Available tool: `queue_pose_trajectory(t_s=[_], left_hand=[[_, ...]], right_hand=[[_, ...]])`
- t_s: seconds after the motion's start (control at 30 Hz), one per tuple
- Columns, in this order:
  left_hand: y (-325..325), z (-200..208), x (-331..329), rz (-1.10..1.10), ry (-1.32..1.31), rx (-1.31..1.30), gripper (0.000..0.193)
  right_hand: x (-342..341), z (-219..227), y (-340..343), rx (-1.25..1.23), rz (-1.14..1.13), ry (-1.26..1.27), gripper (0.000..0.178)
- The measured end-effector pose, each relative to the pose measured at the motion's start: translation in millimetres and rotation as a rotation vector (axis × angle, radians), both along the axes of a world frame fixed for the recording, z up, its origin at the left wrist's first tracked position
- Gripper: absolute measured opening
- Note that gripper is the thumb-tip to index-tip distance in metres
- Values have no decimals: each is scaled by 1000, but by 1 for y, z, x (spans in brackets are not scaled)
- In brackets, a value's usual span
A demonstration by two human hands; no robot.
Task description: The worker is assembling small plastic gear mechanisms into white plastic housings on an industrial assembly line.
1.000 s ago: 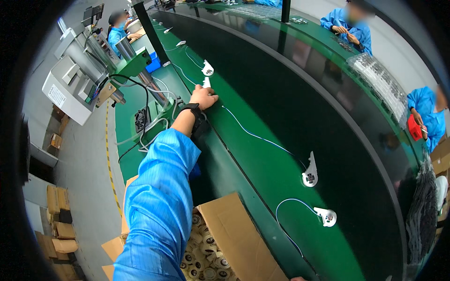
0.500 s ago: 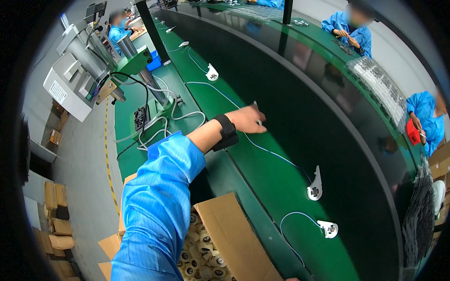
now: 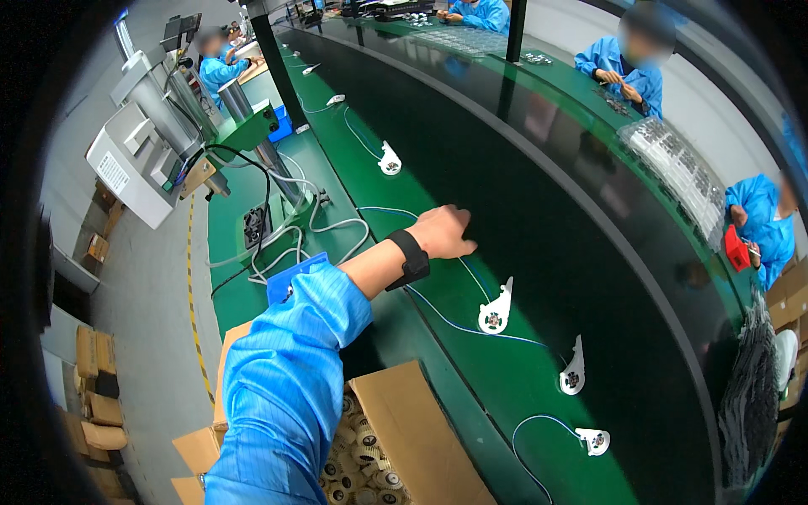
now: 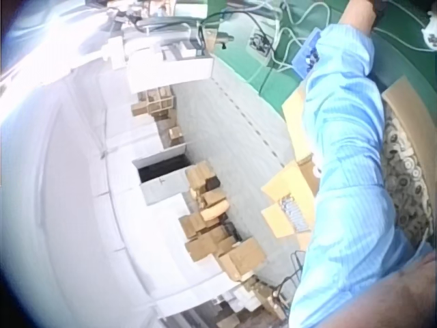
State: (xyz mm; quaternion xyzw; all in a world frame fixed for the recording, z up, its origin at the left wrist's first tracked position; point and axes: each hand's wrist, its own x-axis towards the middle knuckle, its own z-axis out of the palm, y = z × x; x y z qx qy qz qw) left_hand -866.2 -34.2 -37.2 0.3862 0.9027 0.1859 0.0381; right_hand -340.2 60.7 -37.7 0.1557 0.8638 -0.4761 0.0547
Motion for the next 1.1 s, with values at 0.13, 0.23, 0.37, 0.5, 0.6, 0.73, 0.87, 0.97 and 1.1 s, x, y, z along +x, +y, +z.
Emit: queue_pose_trajectory(t_s=[0.13, 0.23, 0.37, 0.5, 0.6, 0.73, 0.87, 0.97, 1.1], left_hand=[[-1, 22, 10, -238, -53, -266, 37], [8, 17, 18, -405, -580, -456, 40], [18, 3, 4, -513, -535, -252, 40], [17, 68, 1, -454, 1, -53, 29], [21, 116, 29, -553, 77, -81, 25], [65, 124, 122, -776, -81, -127, 25], [107, 156, 251, -939, -90, -311, 29], [143, 126, 319, -981, -155, -237, 29], [197, 82, 401, -1088, -101, -612, 50]], right_hand=[[2, 3, -3, -3, -12, 24, 16], [9, -9, -6, 89, -51, -35, 16], [8, -23, 3, 62, -56, 39, 13], [-4, -20, -2, 59, -50, 168, 12], [-13, -24, -8, -5, -90, 225, 12], [-3, -39, -2, 145, -92, 206, 11], [37, -1, -23, 230, -531, 287, 20], [110, 74, -43, 58, -642, 234, 24], [257, 104, -57, -575, -744, 146, 21]])
